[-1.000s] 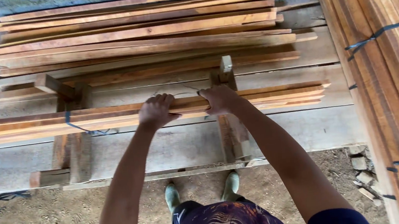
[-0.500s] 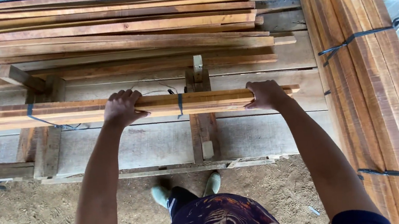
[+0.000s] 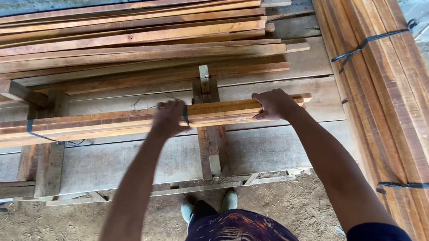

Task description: The recorder is bundling small wooden slats together using black strips.

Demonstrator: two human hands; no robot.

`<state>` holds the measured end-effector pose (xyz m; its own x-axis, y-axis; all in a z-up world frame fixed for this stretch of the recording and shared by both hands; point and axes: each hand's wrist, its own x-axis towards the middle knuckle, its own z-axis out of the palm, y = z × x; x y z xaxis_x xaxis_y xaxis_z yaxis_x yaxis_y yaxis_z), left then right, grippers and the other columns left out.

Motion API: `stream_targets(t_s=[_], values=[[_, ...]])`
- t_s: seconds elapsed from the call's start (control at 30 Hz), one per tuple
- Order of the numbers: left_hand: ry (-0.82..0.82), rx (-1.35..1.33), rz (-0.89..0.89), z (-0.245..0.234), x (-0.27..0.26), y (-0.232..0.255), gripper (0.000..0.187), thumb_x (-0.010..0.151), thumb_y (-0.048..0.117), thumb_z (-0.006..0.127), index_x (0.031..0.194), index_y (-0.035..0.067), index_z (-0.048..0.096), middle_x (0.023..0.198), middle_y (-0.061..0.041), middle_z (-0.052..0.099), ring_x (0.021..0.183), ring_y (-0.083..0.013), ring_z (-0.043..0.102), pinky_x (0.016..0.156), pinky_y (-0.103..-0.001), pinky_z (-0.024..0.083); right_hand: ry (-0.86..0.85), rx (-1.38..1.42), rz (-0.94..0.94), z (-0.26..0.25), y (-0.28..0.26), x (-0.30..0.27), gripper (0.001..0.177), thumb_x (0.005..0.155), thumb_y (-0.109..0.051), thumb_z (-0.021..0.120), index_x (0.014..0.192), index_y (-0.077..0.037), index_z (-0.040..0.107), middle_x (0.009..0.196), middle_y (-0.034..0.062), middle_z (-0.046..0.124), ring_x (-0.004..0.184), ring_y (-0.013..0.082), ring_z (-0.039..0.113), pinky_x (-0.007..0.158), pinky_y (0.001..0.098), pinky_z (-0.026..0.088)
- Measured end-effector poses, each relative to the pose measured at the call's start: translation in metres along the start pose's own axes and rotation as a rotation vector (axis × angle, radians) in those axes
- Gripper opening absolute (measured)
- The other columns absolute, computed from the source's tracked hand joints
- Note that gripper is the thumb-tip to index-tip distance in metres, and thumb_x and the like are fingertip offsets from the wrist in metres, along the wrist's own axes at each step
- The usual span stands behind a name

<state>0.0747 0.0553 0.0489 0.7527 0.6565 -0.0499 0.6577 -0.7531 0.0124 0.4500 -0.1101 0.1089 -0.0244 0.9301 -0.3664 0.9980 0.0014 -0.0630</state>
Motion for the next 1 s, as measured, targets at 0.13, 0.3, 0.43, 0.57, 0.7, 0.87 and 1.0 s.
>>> stream_targets(t_s=[0.13, 0.3, 0.43, 0.57, 0.7, 0.87, 1.0], values=[[0.146, 0.057, 0.106, -0.016, 0.011, 0.044, 0.084, 0.063, 0.057, 0.090, 0.127, 0.017, 0.054, 0.115, -0.004, 0.067, 0.107, -0.0253, 0.070, 0.091, -0.045, 0.056, 0.130, -0.031, -0.030, 0.007, -0.005, -0.009, 0.072, 0.079, -0.053, 0.079, 0.138, -0.018, 0.055, 0.120, 0.0089, 0.074, 0.110, 0.0355, 0.073, 0.095, 0.0514, 0.056], [0.152, 0.073, 0.118, -0.025, 0.009, 0.044, 0.081, 0.066, 0.055, 0.090, 0.125, 0.016, 0.051, 0.109, -0.004, 0.070, 0.099, -0.0241, 0.073, 0.083, -0.041, 0.060, 0.720, -0.454, -0.220, 0.016, -0.023, -0.038, 0.117, 0.049, -0.050, 0.097, 0.148, -0.010, 0.050, 0.126, 0.0111, 0.059, 0.105, 0.0280, 0.064, 0.086, 0.0427, 0.052], [0.160, 0.063, 0.121, -0.021, 0.006, 0.044, 0.080, 0.065, 0.056, 0.090, 0.123, 0.017, 0.052, 0.105, -0.003, 0.070, 0.097, -0.0230, 0.073, 0.081, -0.040, 0.061, 0.791, -0.508, -0.217, 0.035, -0.017, -0.030, 0.111, 0.052, -0.041, 0.098, 0.146, -0.008, 0.050, 0.116, 0.0110, 0.056, 0.097, 0.0279, 0.062, 0.082, 0.0427, 0.050], [0.225, 0.067, 0.135, -0.026, 0.008, 0.047, 0.075, 0.063, 0.056, 0.090, 0.117, 0.016, 0.056, 0.100, -0.002, 0.069, 0.094, -0.0223, 0.073, 0.079, -0.038, 0.061, 0.767, -0.480, -0.193, 0.027, -0.016, -0.034, 0.101, 0.055, -0.041, 0.097, 0.139, -0.010, 0.050, 0.109, 0.0065, 0.055, 0.098, 0.0257, 0.063, 0.087, 0.0427, 0.051], [0.240, 0.070, 0.151, -0.029, 0.010, 0.039, 0.077, 0.062, 0.056, 0.090, 0.117, 0.014, 0.055, 0.098, -0.003, 0.067, 0.094, -0.0229, 0.072, 0.079, -0.039, 0.062, 0.677, -0.303, -0.201, 0.016, -0.017, -0.030, 0.088, 0.066, -0.039, 0.093, 0.139, -0.010, 0.053, 0.113, 0.0067, 0.061, 0.104, 0.0268, 0.066, 0.093, 0.0435, 0.051], [0.200, 0.075, 0.160, -0.023, 0.013, 0.037, 0.076, 0.064, 0.055, 0.090, 0.118, 0.014, 0.053, 0.098, -0.002, 0.066, 0.095, -0.0221, 0.072, 0.080, -0.038, 0.061, 0.316, 0.024, -0.090, -0.009, -0.014, -0.029, 0.067, 0.084, -0.035, 0.081, 0.141, -0.015, 0.054, 0.116, 0.0092, 0.070, 0.112, 0.0303, 0.069, 0.100, 0.0462, 0.052], [0.183, 0.066, 0.171, -0.026, 0.011, 0.038, 0.074, 0.068, 0.054, 0.088, 0.118, 0.012, 0.052, 0.099, -0.003, 0.065, 0.095, -0.0230, 0.072, 0.082, -0.038, 0.061, 0.257, 0.010, -0.062, -0.008, -0.015, -0.025, 0.057, 0.087, -0.035, 0.079, 0.137, -0.020, 0.055, 0.110, 0.0072, 0.070, 0.109, 0.0296, 0.070, 0.099, 0.0452, 0.052]])
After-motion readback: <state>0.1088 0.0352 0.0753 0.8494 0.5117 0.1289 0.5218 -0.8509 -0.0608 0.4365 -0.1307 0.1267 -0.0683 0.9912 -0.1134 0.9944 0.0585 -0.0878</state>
